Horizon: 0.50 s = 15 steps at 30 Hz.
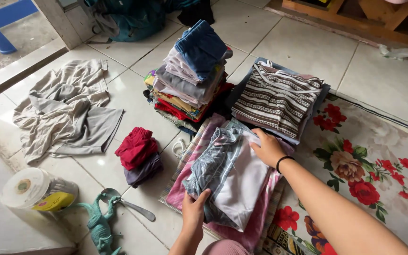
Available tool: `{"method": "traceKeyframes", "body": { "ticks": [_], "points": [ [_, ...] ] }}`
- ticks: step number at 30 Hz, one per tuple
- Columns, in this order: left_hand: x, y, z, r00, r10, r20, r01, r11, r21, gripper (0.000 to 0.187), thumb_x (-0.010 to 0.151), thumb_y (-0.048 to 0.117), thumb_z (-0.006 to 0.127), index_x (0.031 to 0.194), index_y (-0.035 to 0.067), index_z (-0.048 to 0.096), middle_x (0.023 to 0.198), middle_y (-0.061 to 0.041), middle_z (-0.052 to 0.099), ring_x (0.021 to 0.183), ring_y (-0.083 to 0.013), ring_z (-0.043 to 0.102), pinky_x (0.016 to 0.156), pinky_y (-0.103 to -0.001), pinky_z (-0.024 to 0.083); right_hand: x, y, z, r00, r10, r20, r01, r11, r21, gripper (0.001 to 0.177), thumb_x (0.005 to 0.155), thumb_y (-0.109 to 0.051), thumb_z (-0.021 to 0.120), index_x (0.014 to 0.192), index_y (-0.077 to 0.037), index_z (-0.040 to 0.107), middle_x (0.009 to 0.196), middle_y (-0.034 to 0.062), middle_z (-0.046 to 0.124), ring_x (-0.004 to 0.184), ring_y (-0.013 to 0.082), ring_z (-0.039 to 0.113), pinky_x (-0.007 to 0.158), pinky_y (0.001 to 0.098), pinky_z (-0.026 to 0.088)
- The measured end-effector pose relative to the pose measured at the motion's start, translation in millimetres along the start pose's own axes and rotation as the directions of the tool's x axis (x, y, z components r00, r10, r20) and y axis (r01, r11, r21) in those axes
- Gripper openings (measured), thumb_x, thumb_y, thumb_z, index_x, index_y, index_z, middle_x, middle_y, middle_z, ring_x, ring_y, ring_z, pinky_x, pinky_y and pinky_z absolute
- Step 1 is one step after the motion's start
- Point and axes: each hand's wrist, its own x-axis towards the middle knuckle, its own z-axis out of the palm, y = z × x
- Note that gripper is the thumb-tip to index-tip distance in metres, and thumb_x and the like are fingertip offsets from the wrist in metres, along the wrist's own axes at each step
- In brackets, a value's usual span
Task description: Ironing and folding several pieces of laundry on the floor.
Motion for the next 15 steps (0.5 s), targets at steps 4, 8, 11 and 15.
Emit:
{"method": "traceKeyframes", "body": {
  "ticks": [4,8,11,15],
  "points": [
    [-10,5,1,0.992,0.120,-0.044,-0.121,0.993,-0.016,0.043,0.084,0.016,0.074,0.124,0.005,0.062,0.108,-0.006,0.075,0.094,-0.0153,0.068,0.083,-0.031,0.053,3,-48,-29,0.990,0.124,0.064,-0.126,0.991,0.041,0.046,0.092,-0.026,0.065,0.135,-0.012,0.058,0.120,0.0220,0.071,0.114,0.0413,0.066,0.098,0.0474,0.052],
    [-14,4,0,0.936,0.303,-0.177,-0.243,0.924,0.296,0.060,0.083,0.018,0.077,0.134,0.002,0.049,0.122,-0.015,0.065,0.109,-0.0252,0.059,0.095,-0.041,0.046,-8,-49,-11,0.997,0.056,-0.048,-0.059,0.997,-0.055,0.053,0.094,-0.027,0.064,0.144,-0.017,0.052,0.133,0.0166,0.065,0.126,0.0372,0.058,0.108,0.0475,0.044],
    [-26,20,24,0.732,0.674,-0.098,-0.430,0.569,0.701,0.076,0.084,0.023,0.076,0.146,0.001,0.037,0.141,-0.024,0.045,0.131,-0.0364,0.039,0.108,-0.050,0.031,-36,-70,3,0.982,-0.119,-0.149,0.103,0.988,-0.115,0.058,0.100,-0.035,0.055,0.154,-0.020,0.043,0.153,0.0154,0.048,0.144,0.0366,0.040,0.119,0.0522,0.028],
    [-8,6,54,0.585,0.686,0.433,-0.568,-0.035,0.822,0.075,0.093,0.037,0.061,0.158,0.015,0.030,0.166,-0.018,0.020,0.154,-0.0350,0.014,0.122,-0.053,0.013,-76,-91,5,0.966,-0.251,0.059,0.256,0.901,-0.350,0.057,0.105,-0.055,0.036,0.158,-0.036,0.036,0.169,0.0066,0.024,0.156,0.0309,0.012,0.123,0.0554,0.003]
  ]
}}
